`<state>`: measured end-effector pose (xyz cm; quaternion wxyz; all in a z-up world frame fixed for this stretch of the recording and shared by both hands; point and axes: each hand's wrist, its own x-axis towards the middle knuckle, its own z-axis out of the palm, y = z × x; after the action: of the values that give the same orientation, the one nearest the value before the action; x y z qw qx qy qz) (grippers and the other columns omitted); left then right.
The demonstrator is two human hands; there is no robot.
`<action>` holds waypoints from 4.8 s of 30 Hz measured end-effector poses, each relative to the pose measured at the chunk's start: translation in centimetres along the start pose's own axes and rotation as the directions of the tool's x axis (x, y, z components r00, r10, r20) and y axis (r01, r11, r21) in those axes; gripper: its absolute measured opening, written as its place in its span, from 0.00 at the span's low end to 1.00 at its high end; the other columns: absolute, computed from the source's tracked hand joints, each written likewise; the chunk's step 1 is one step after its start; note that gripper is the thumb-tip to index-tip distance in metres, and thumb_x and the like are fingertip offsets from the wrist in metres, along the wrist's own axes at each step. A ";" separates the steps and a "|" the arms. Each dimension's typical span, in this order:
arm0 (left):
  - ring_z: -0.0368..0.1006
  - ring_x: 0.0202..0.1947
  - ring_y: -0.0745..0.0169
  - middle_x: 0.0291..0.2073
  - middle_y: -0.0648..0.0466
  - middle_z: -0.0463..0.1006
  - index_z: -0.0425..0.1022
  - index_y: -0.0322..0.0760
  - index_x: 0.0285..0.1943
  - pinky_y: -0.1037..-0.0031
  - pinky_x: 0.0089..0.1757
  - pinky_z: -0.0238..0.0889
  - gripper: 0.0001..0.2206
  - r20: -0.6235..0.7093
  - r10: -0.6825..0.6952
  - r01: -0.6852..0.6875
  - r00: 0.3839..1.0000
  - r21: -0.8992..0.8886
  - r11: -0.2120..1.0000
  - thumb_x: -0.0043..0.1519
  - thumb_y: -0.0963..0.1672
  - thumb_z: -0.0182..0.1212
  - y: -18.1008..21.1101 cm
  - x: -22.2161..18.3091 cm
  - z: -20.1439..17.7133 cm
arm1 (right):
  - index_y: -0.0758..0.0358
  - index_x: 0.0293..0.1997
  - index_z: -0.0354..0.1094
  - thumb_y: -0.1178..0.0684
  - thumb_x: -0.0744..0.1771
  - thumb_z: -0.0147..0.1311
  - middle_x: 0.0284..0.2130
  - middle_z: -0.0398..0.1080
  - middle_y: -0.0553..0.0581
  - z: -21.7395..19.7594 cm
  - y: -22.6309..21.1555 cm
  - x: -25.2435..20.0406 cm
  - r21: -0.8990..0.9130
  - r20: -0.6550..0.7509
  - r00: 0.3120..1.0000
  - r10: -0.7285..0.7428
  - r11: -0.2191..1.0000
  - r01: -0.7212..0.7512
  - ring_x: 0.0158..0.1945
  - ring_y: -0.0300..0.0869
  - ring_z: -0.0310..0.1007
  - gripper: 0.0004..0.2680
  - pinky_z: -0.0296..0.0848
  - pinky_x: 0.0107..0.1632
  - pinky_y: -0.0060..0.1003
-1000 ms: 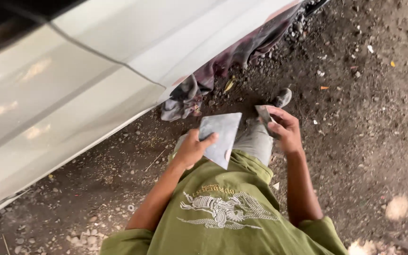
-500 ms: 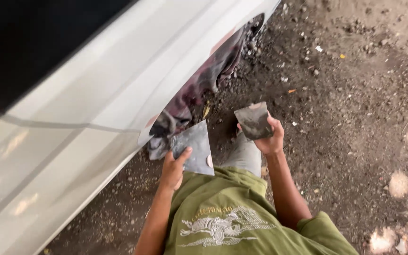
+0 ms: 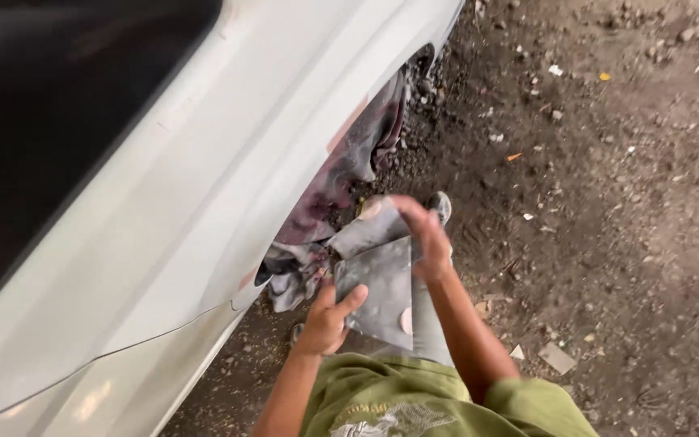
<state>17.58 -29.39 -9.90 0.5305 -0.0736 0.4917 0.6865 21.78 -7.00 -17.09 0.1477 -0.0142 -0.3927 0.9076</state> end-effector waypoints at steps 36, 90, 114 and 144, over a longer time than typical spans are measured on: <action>0.71 0.43 0.68 0.45 0.54 0.80 0.74 0.25 0.59 0.72 0.46 0.64 0.19 -0.154 0.209 -0.172 0.966 0.225 0.959 0.62 0.44 0.65 -2.5 -5.7 -14.0 | 0.73 0.75 0.59 0.38 0.74 0.42 0.67 0.63 0.74 4.4 13.8 2.0 -0.123 0.039 0.996 -0.076 0.989 0.080 0.73 0.57 0.60 0.26 0.50 0.78 0.47; 0.62 0.29 0.72 0.32 0.66 0.66 0.74 0.39 0.40 0.73 0.27 0.62 0.11 -0.225 0.619 -0.375 0.753 0.626 0.684 0.67 0.49 0.60 -0.3 12.3 -2.7 | 0.49 0.60 0.73 0.48 0.62 0.67 0.65 0.66 0.55 -9.2 -8.0 6.4 -0.829 0.559 0.753 0.348 0.202 0.522 0.72 0.50 0.60 0.19 0.60 0.73 0.58; 0.57 0.22 0.73 0.19 0.60 0.66 0.75 0.31 0.41 0.72 0.26 0.55 0.14 -0.385 0.564 -0.166 0.730 0.702 0.693 0.68 0.48 0.58 -4.7 9.7 -5.7 | 0.52 0.66 0.70 0.48 0.69 0.66 0.69 0.58 0.59 -11.1 1.0 17.5 -0.801 0.598 0.752 -0.277 -0.175 0.572 0.76 0.57 0.51 0.17 0.53 0.78 0.63; 0.61 0.23 0.70 0.22 0.57 0.72 0.78 0.31 0.43 0.71 0.28 0.59 0.16 -0.447 0.497 -0.100 0.744 0.660 0.744 0.67 0.50 0.58 -5.7 8.9 -6.4 | 0.51 0.65 0.69 0.47 0.68 0.69 0.68 0.57 0.59 -12.3 5.5 18.0 -0.775 0.630 0.698 -0.340 -0.215 0.595 0.76 0.56 0.48 0.18 0.60 0.76 0.58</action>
<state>15.63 -28.68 -22.10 0.2182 -0.0304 0.8279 0.5157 4.91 3.19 -27.92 0.3876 0.1233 -0.8815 0.2399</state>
